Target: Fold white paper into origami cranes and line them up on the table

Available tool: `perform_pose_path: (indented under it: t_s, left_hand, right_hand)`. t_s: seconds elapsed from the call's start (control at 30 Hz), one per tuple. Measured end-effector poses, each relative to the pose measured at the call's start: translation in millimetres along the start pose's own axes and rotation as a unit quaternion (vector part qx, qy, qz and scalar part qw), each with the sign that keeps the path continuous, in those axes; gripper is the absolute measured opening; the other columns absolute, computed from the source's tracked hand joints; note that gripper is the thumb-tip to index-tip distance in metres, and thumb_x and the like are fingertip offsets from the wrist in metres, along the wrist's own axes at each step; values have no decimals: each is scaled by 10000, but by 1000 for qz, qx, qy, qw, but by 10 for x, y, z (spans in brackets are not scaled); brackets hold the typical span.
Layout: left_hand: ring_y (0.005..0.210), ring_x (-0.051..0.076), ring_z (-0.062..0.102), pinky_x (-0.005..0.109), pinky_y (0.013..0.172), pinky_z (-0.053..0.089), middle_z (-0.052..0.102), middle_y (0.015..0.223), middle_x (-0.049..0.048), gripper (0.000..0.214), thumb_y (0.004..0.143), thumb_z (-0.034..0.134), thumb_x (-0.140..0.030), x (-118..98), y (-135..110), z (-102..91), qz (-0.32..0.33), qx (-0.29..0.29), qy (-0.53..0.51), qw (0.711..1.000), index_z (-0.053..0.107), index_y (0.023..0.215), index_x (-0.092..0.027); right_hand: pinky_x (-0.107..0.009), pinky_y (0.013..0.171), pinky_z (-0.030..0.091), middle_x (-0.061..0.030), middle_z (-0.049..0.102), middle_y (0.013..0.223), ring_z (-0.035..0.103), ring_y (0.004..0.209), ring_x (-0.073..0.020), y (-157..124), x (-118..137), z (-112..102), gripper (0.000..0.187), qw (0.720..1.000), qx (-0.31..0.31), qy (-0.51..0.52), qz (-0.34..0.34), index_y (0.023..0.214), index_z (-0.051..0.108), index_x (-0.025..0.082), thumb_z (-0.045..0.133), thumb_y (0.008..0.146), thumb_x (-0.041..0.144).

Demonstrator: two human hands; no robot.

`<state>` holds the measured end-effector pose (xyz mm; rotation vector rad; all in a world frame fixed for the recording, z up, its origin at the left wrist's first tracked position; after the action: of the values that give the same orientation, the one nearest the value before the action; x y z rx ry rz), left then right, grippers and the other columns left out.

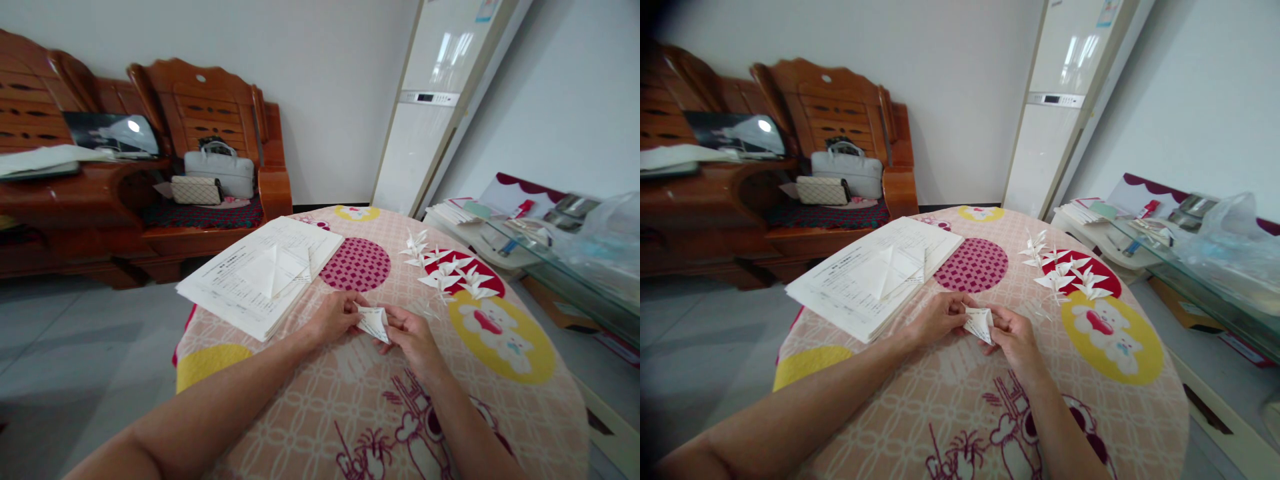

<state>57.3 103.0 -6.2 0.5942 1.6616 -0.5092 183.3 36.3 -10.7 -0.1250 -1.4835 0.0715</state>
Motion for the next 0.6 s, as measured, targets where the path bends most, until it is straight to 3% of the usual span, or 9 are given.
perform_pose_path:
  t_s: [0.1, 0.23, 0.37, 0.47, 0.6]
  left_hand:
    - [532, 117, 584, 198, 505, 427, 572, 597, -34, 289, 720, 605, -197, 9, -1, 26, 7, 14, 6, 1000, 626, 999, -126]
    - [638, 132, 609, 217, 582, 447, 638, 721, 1, 356, 654, 649, -151, -4, -5, 61, 26, 35, 34, 998, 629, 1009, -129]
    - [779, 159, 601, 250, 683, 466, 656, 883, 37, 360, 626, 648, -107, -135, -25, 42, 69, 3, 148, 987, 623, 983, -144]
    - [837, 171, 565, 265, 726, 451, 626, 911, 41, 307, 610, 653, -76, -282, -59, 62, 124, -23, 263, 956, 614, 906, -150]
    - [820, 167, 558, 266, 733, 445, 608, 865, 48, 159, 678, 625, -62, -339, -96, 167, 172, 24, 319, 932, 628, 813, -145]
  right_hand:
    - [-187, 368, 441, -54, 744, 789, 639, 509, -149, 17, -44, -33, 500, 999, -28, -24, 7, 1169, 634, 135, 689, 707, 320]
    - [-169, 299, 371, -31, 708, 687, 602, 448, -136, 27, -79, -56, 436, 997, -52, -61, 5, 1077, 666, 127, 687, 713, 367]
    - [-188, 279, 330, -20, 669, 633, 565, 403, -136, 34, -102, -111, 424, 991, -82, -103, 5, 1008, 675, 129, 692, 692, 410]
    - [-215, 330, 359, -25, 669, 643, 560, 421, -141, 35, -54, -151, 313, 979, -103, -177, -14, 922, 686, 156, 664, 701, 377]
    - [-245, 473, 395, -20, 634, 572, 580, 514, -158, 2, 128, -188, 83, 933, -138, -322, -83, 659, 624, 189, 623, 701, 261]
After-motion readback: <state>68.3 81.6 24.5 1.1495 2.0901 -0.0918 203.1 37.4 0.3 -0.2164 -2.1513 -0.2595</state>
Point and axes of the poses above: each hand's wrist, its own y-axis towards the middle knuckle, its own z-axis out of the palm, x = y × z, the point moved 8 cm from there along y, towards the middle knuckle
